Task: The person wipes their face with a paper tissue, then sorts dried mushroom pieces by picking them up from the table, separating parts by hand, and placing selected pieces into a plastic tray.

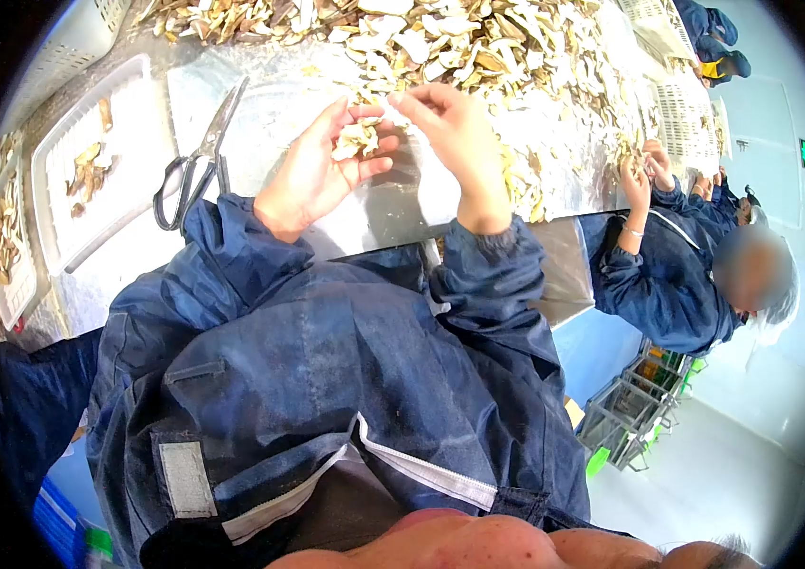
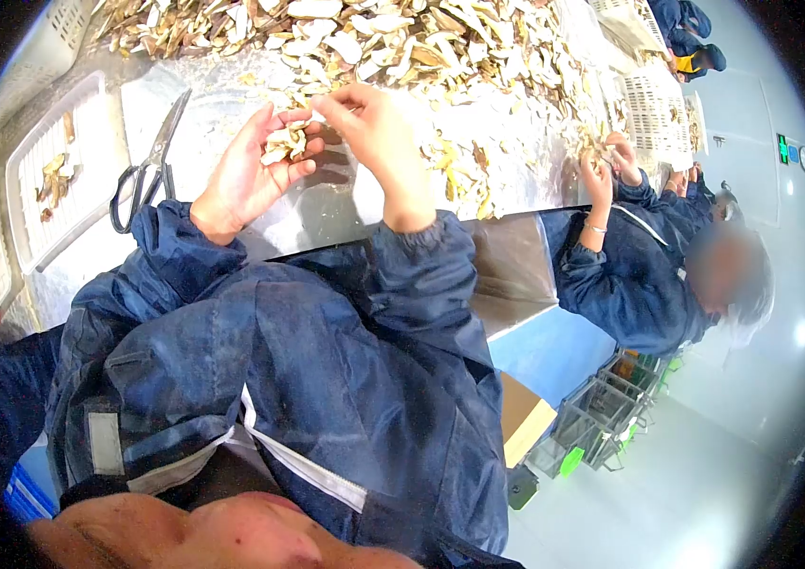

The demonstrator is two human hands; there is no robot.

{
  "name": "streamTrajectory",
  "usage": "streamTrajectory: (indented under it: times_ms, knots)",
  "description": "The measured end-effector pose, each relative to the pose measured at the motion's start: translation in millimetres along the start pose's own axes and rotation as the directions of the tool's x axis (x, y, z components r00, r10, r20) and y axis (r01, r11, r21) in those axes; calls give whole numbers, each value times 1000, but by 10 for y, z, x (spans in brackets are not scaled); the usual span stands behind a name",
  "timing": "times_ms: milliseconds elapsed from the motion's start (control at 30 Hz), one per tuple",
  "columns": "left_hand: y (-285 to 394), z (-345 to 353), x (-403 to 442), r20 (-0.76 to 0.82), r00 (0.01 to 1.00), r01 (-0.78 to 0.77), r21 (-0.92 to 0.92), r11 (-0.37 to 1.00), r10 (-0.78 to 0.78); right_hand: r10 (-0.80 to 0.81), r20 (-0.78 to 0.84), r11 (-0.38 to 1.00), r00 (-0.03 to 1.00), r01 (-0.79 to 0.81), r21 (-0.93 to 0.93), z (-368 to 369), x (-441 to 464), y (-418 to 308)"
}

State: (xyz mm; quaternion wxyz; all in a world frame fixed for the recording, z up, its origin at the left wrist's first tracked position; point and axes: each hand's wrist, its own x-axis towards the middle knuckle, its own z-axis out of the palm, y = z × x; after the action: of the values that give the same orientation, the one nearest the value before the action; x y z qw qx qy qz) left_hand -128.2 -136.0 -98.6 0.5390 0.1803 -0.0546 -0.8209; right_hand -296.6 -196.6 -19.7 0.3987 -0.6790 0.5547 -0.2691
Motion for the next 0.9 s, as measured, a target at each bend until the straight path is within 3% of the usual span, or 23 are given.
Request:
streamTrajectory:
  times_ms: [67,200,400,500,600,700,833,900]
  knots:
    - [-13,-44,25,15,1000,4,-1,1000,-4,-82,-192,909,978,-6,-416,63,213,243]
    - [-22,-101,18,2,1000,-7,15,1000,7,-236,-287,759,928,-9,-651,221,348,458]
    - [-6,-61,8,-89,995,-43,36,998,46,-305,-241,681,921,34,-731,170,64,427]
    - [-16,-58,12,-110,991,-65,75,995,73,-338,-185,777,923,162,-609,112,-69,457]
    - [-2,-91,16,-90,993,-72,87,994,80,-220,-281,858,934,49,-511,-1,-56,549]
    - [-19,-95,24,-68,995,-65,89,994,71,-193,-311,891,931,34,-452,4,-20,556]
    - [-14,-110,35,-57,996,-57,103,993,63,-301,-211,775,930,109,-622,155,-26,546]
    - [-5,-103,23,-42,994,-92,136,986,98,-291,-222,804,931,112,-584,171,-53,538]
